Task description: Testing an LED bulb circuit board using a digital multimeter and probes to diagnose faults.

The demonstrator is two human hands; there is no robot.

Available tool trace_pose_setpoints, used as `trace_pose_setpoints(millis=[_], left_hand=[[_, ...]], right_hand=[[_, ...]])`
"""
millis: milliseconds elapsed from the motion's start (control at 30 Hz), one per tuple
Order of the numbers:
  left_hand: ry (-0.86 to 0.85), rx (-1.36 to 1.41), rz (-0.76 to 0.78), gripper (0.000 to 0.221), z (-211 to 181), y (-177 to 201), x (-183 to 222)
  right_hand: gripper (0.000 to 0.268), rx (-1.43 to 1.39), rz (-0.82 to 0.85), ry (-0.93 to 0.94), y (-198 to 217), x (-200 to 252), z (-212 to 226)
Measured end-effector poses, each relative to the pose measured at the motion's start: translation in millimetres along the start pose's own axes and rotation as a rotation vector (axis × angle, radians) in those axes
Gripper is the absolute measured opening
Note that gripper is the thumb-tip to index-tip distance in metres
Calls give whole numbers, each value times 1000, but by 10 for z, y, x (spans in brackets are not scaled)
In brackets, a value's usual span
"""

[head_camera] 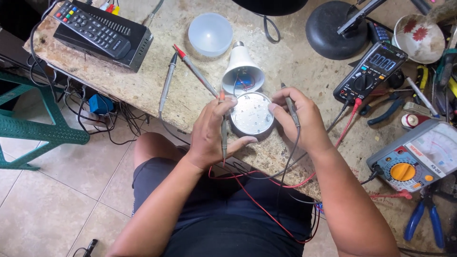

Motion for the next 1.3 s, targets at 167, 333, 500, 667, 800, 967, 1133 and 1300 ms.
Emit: trace_pose_setpoints(millis=[167, 333, 500, 667, 800, 967, 1133, 1300], left_hand=[[62, -61, 105, 90, -16, -26, 14], [58, -20, 97, 90, 43, -63, 74], [42, 14, 76, 83, 56, -71, 103], [47, 2, 59, 81, 117, -119, 147], [47, 9, 72, 81, 59, -86, 98], [61, 7, 77, 80, 54, -71, 100], [71, 7, 77, 79, 83, -100, 121], [62, 19, 75, 77, 61, -76, 112]], right_hand=[[19, -94, 5, 10, -21, 13, -3], [20, -174, -56, 22, -22, -1, -12], [23, -246, -66, 74, -26, -20, -83], [23, -252, -100, 112, -35, -9, -69], [25, -268, -108, 113, -43, -25, -145], [24, -287, -96, 125, -40, -29, -136], [24, -266, -95, 128, -37, -32, -157], [24, -268, -101, 151, -36, -34, -181]])
Point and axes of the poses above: each hand's wrist, its own x-axis away from the middle knuckle, its own y-axis out of the back of the hand, z = x × y, the point moved 2 cm from there along -x, towards the middle knuckle, and after that the axes turned 8 degrees about z, right-handed, at the moved point
